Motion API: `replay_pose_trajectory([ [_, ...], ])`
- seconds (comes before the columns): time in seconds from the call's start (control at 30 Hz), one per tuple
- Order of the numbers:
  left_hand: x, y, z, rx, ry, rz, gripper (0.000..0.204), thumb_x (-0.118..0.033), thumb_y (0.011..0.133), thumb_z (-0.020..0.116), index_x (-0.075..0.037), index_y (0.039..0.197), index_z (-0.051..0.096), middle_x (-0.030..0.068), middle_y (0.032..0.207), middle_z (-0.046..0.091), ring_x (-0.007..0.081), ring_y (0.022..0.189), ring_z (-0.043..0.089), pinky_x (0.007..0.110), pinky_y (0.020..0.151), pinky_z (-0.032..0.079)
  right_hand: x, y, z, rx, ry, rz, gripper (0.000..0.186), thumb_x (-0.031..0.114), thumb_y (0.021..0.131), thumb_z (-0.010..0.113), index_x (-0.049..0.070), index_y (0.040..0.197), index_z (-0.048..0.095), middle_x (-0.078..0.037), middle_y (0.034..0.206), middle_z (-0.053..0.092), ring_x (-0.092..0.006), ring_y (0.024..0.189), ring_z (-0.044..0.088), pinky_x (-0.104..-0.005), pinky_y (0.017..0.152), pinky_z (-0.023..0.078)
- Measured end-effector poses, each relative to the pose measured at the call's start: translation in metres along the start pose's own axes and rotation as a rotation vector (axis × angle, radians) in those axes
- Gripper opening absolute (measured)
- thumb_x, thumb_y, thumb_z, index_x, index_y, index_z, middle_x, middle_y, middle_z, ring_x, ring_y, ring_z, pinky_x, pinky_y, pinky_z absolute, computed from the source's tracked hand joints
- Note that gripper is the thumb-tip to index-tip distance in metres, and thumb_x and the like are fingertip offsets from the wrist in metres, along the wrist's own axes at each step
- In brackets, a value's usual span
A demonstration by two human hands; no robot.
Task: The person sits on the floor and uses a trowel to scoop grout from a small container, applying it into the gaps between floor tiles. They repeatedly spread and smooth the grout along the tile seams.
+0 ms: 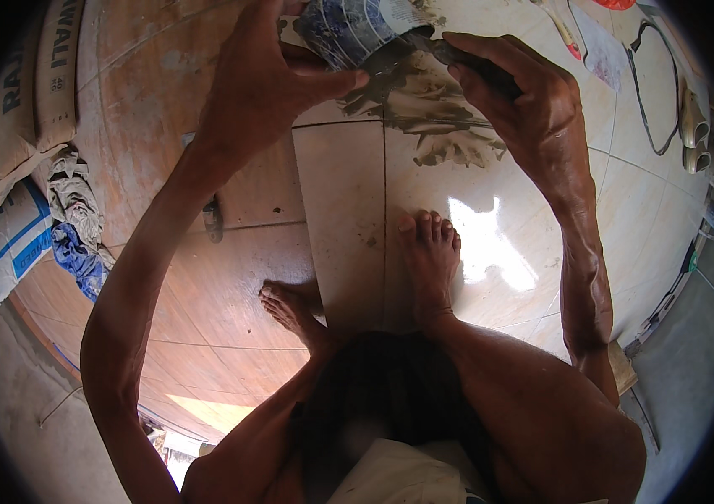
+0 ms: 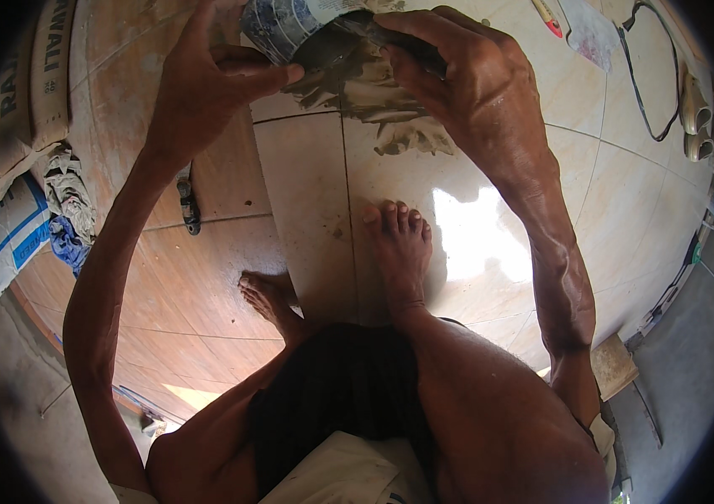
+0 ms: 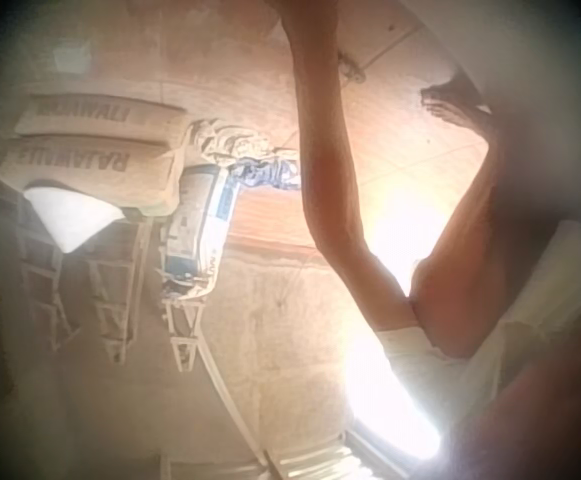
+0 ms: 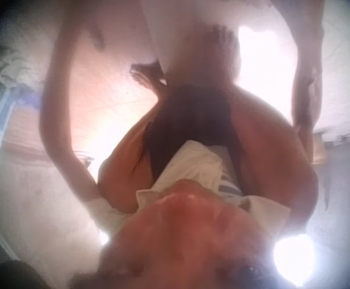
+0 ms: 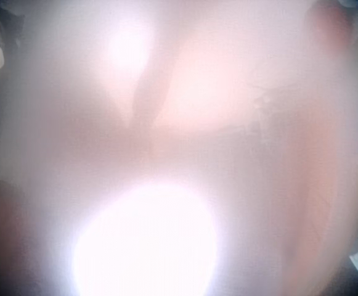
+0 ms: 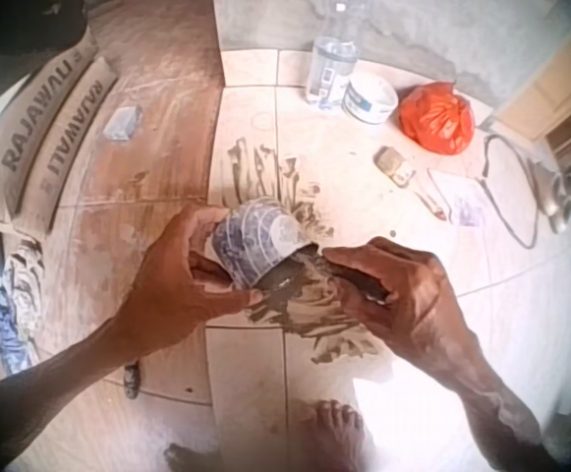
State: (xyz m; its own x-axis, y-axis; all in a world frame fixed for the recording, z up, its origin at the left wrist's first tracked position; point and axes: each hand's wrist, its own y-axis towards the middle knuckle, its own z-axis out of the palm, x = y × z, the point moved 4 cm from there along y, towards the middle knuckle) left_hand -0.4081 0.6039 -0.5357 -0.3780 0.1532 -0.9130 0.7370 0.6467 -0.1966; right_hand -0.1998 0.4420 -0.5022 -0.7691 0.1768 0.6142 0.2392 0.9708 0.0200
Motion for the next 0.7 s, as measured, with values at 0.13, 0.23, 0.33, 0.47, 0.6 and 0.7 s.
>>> replay_pose_trajectory([
  [0.13,0.001,0.001,0.003,0.000,0.029,0.029,0.090,-0.023,0.086,0.101,0.000,0.156,0.048,0.0182,0.140,0.063,0.0259,0.122,0.073,0.038,0.103,0.064,0.000,-0.001,-0.001,0.006,0.007,0.038,0.029,0.012,0.104,0.083,0.007,0.133,0.082,-0.010,0.114,0.084,-0.0187,0.097,0.082,-0.0328,0.083,0.066],
  [0.23,0.005,0.000,-0.001,0.003,-0.035,-0.021,0.093,-0.023,0.087,0.101,0.000,0.157,0.045,0.0190,0.138,0.065,0.0263,0.121,0.075,0.039,0.102,0.065,-0.003,-0.001,0.002,-0.013,0.055,0.012,0.030,0.013,0.104,0.083,0.008,0.133,0.082,-0.010,0.114,0.084,-0.0179,0.096,0.082,-0.0328,0.082,0.066],
  [0.33,0.018,0.002,0.002,0.020,-0.148,-0.079,0.095,-0.023,0.088,0.101,0.001,0.159,0.042,0.0206,0.136,0.068,0.0268,0.118,0.076,0.039,0.100,0.066,0.000,-0.001,-0.003,-0.005,-0.015,0.007,0.031,0.013,0.103,0.083,0.008,0.133,0.082,-0.010,0.114,0.084,-0.0184,0.097,0.082,-0.0331,0.081,0.067],
  [0.47,0.012,-0.004,-0.002,0.024,-0.239,-0.125,0.095,-0.021,0.090,0.100,0.002,0.160,0.040,0.0239,0.132,0.070,0.0274,0.114,0.078,0.038,0.095,0.068,0.005,-0.001,-0.006,-0.001,-0.045,-0.028,0.031,0.008,0.103,0.082,0.007,0.134,0.082,-0.008,0.116,0.083,-0.0184,0.099,0.082,-0.0320,0.086,0.069],
  [0.6,0.014,-0.005,-0.005,-0.001,-0.206,-0.224,0.096,-0.020,0.089,0.099,0.003,0.161,0.039,0.0240,0.130,0.070,0.0268,0.112,0.078,0.037,0.092,0.068,0.010,-0.004,-0.006,-0.036,-0.022,-0.092,0.031,0.005,0.102,0.081,0.007,0.133,0.082,-0.007,0.119,0.082,-0.0178,0.103,0.082,-0.0311,0.093,0.070],
  [0.7,0.013,-0.011,-0.008,-0.027,-0.216,-0.185,0.096,-0.020,0.089,0.099,0.002,0.161,0.040,0.0225,0.130,0.071,0.0256,0.110,0.079,0.037,0.091,0.068,0.013,-0.004,-0.009,-0.011,0.016,-0.026,0.030,0.004,0.102,0.081,0.008,0.133,0.082,-0.007,0.120,0.082,-0.0180,0.107,0.082,-0.0316,0.096,0.070],
])
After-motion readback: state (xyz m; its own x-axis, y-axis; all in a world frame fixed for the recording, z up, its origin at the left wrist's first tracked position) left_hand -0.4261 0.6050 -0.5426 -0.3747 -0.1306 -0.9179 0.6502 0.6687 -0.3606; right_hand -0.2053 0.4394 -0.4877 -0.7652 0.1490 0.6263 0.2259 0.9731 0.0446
